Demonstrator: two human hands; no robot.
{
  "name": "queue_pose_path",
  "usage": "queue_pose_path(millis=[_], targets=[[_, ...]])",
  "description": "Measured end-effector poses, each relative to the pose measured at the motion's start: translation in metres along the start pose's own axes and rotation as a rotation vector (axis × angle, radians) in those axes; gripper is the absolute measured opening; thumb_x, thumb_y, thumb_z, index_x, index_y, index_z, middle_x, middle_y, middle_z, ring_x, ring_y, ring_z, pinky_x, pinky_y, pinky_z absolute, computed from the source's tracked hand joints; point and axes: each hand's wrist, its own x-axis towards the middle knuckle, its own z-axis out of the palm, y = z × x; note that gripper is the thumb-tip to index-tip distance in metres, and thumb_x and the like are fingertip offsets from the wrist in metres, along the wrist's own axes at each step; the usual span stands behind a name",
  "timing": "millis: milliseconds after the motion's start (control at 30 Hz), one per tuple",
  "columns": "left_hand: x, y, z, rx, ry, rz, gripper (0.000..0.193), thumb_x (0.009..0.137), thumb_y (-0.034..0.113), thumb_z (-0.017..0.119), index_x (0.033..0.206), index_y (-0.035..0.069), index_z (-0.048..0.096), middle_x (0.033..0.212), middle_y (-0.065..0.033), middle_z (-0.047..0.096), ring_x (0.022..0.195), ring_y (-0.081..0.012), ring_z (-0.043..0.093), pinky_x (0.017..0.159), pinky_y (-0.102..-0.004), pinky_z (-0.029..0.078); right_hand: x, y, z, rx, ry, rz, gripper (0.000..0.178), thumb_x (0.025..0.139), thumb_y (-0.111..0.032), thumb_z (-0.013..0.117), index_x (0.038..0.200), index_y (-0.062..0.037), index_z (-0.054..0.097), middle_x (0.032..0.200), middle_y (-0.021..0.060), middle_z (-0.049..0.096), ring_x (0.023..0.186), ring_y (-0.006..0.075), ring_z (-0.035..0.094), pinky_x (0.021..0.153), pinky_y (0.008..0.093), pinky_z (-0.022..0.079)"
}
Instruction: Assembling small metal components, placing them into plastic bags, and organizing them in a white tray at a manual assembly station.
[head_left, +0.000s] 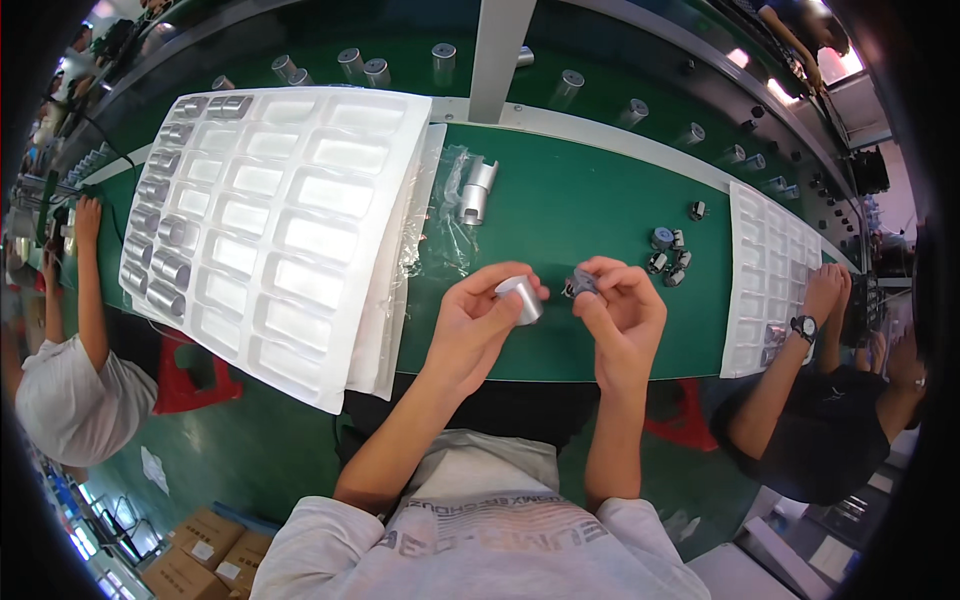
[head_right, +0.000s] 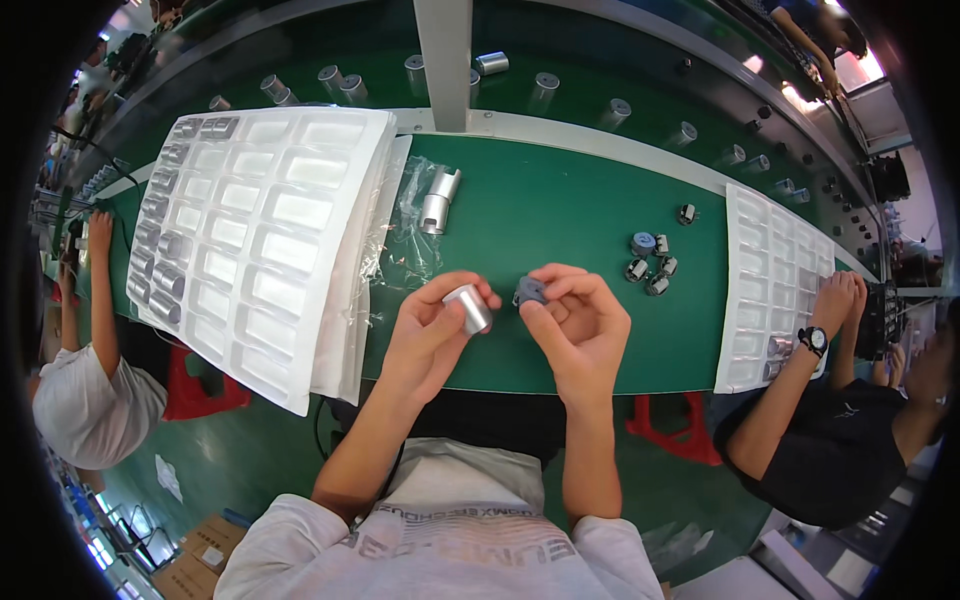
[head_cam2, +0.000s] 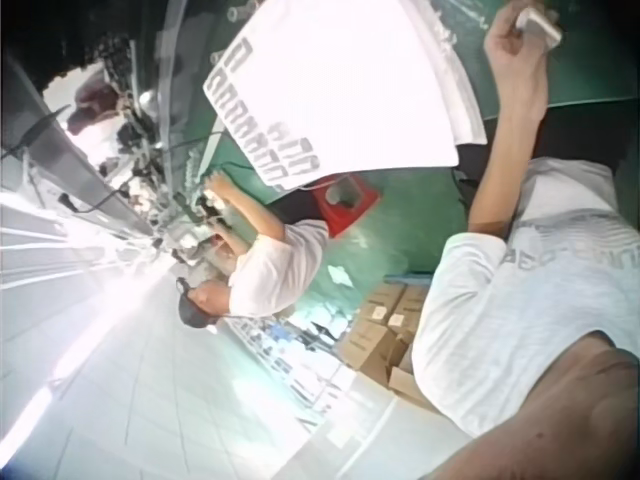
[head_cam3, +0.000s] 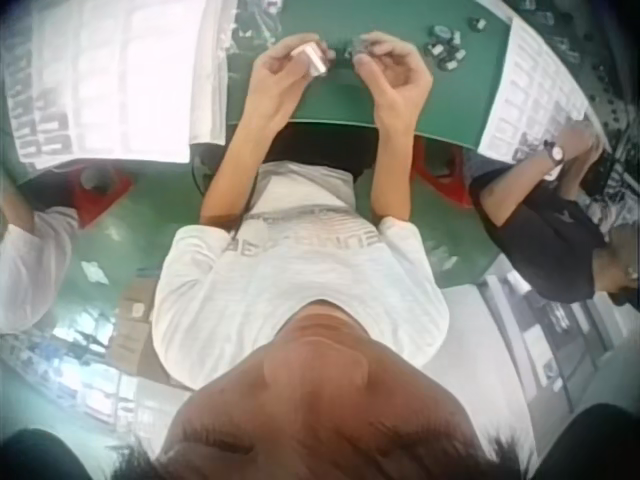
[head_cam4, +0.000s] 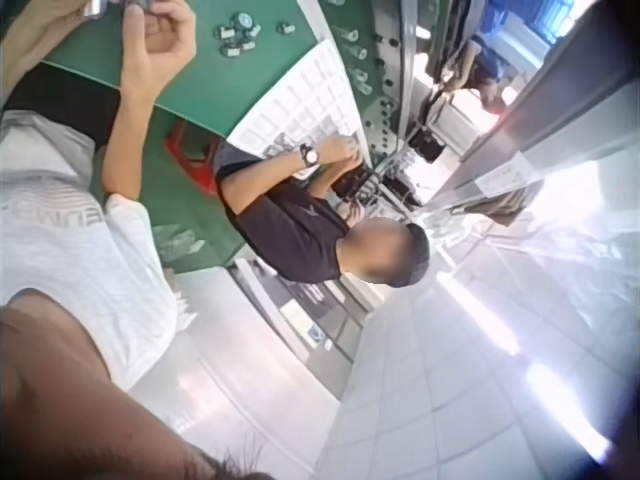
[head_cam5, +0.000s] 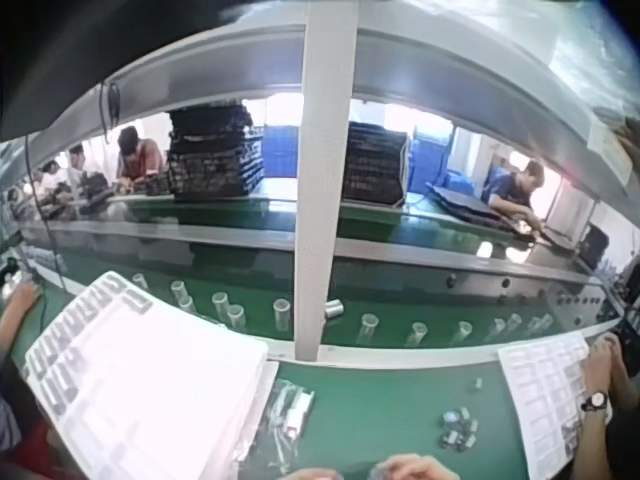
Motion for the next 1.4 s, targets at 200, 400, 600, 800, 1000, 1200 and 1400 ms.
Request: queue_pose_path(millis=[200,400,600,800,1000,1200,1400], targets=[[0.001,0.003,0.004,-0.042,0.133,0.077,0.04,0.091,0.025,0.074,0.12,0.007,0.053,0.114,-0.0085,0.062,0.105,-0.0174,0.061,0.087,-0.0308,0.049,-0.015,0.001,0.027,0.065,0.101,0.092,0.035,0.085,0.012,0.063,0.12,0.0064,0.059,0.112,0.0142,0.059,0.1,0.0203,0.063,0.086,0.0336,0.054],[-0.005,0.006,0.009,-0.075,0.098,-0.025,0.032,0.094,0.022,0.071,0.117,0.01,0.053,0.112,-0.0072,0.061,0.093,-0.0131,0.057,0.078,-0.0278,0.047,-0.02,0.008,0.034,-0.173,0.108,-0.185,0.041,0.082,0.013,0.071,0.122,0.0098,0.061,0.116,0.0133,0.056,0.102,0.0193,0.064,0.085,0.0298,0.056],[-0.006,0.005,0.022,-0.062,0.114,0.025,0.027,0.095,0.018,0.07,0.114,0.009,0.052,0.111,-0.0061,0.059,0.092,-0.0114,0.057,0.075,-0.0266,0.047,-0.017,0.003,0.043,-0.182,0.082,-0.209,0.039,0.08,0.014,0.072,0.117,0.0091,0.06,0.113,0.0117,0.056,0.097,0.0164,0.061,0.083,0.0278,0.054],[-0.007,-0.002,0.023,0.114,0.132,0.15,0.029,0.095,0.02,0.069,0.113,0.008,0.05,0.112,-0.006,0.054,0.095,-0.011,0.056,0.077,-0.0252,0.047,-0.02,0.002,0.033,-0.184,0.102,-0.238,0.033,0.075,0.015,0.076,0.104,0.0067,0.063,0.11,0.0145,0.058,0.092,0.0179,0.064,0.079,0.0281,0.057],[-0.004,0.005,0.022,0.251,0.026,0.21,0.029,0.098,0.024,0.066,0.111,0.008,0.046,0.112,-0.0075,0.051,0.094,-0.0107,0.053,0.078,-0.0246,0.044,-0.019,0.007,0.034,-0.116,0.045,-0.197,0.021,0.078,0.012,0.076,0.093,0.0055,0.064,0.11,0.0156,0.06,0.095,0.0184,0.063,0.081,0.03,0.055],[-0.006,0.008,0.025,0.137,0.008,0.083,0.012,0.104,0.013,0.05,0.111,0.007,0.043,0.11,-0.0057,0.045,0.088,-0.0106,0.045,0.078,-0.0232,0.041,-0.015,0.01,0.037,-0.154,0.038,-0.235,0.018,0.074,0.014,0.079,0.084,0.0065,0.066,0.105,0.0188,0.063,0.086,0.0204,0.068,0.078,0.0302,0.057],[-0.007,-0.005,0.023,0.543,0.059,0.307,0.009,0.102,0.007,0.046,0.11,0.004,0.041,0.108,-0.0087,0.044,0.091,-0.015,0.043,0.085,-0.0286,0.038,-0.014,0.002,0.032,-0.172,-0.009,-0.089,0.016,0.075,0.017,0.075,0.083,0.0067,0.066,0.104,0.0179,0.064,0.09,0.0198,0.067,0.078,0.0291,0.056]])
